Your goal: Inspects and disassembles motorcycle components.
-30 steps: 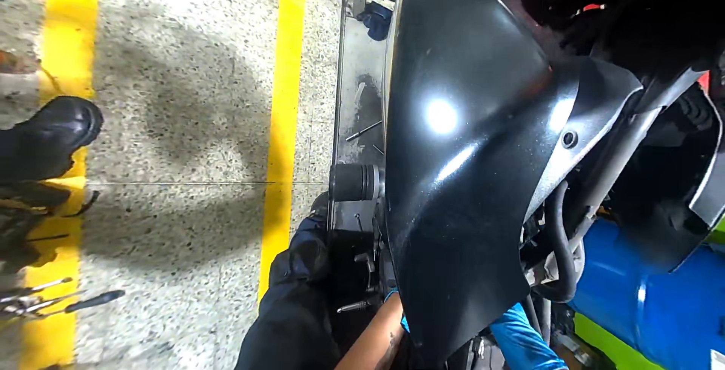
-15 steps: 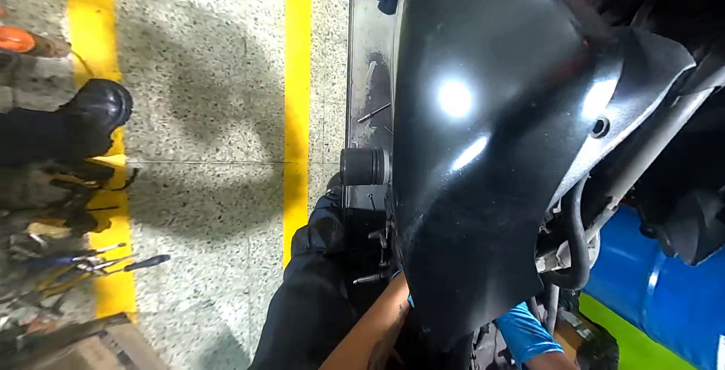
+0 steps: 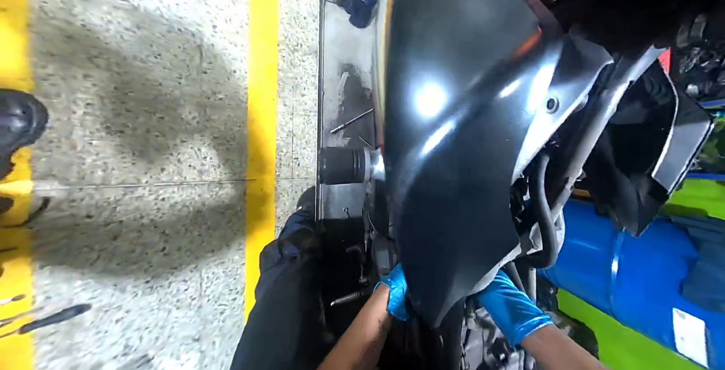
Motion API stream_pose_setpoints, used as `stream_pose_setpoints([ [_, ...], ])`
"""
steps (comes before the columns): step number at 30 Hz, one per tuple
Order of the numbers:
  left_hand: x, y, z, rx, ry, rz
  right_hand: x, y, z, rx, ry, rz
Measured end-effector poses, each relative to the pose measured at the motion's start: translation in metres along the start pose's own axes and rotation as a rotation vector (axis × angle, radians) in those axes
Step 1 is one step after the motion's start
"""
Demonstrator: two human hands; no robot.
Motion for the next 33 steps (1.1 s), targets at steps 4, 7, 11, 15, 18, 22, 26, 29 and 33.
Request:
stream_pose_setpoints([
  [4, -0.009, 0.003, -0.020, 0.043, 0.010, 0.045, 0.002, -0.021, -0.021, 0.117, 0.041, -0.225],
  [7, -0.005, 0.006, -0.013, 0.003, 0.099, -0.055, -0.003, -0.029, -0.015, 0.168, 0.018, -0.135],
  [11, -0.009, 0.004, -0.015, 0.026, 0.081, -0.070, 0.000, -0.031, -0.013, 0.251, -0.124, -0.344],
  [15, -0.002, -0.004, -0.012, 0.092, -0.013, 0.004, 0.015, -0.031, 0.004, 0.264, -0.237, -0.275],
  [18, -0.014, -0.003, -0.023, 0.072, -0.032, -0.036, 0.035, -0.051, 0.019, 0.754, -0.191, -0.238],
  [22, -0.041, 0.010, -0.046, 0.096, -0.082, 0.001, 0.026, -0.067, -0.006, 1.076, -0.140, -0.312],
  [26, -0.089, 0.030, -0.084, 0.040, -0.086, 0.086, 0.029, -0.066, -0.021, 1.005, 0.101, -0.643],
  [29, -0.127, 0.034, -0.105, -0.012, -0.002, 0.120, 0.045, -0.084, -0.035, 1.221, 0.057, -0.656],
  [33, -0.063, 0.008, -0.055, 0.132, -0.053, 0.188, 0.045, -0.077, -0.038, 1.063, 0.095, -0.771],
])
Point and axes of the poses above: each hand's wrist, its own z-axis away from the middle knuckle, its own y-axis out of the back of the hand, x = y × z, the point moved 4 cm from there along -z, towards the middle knuckle, and after that the axes turned 14 degrees about -x, right-handed, at the moved point
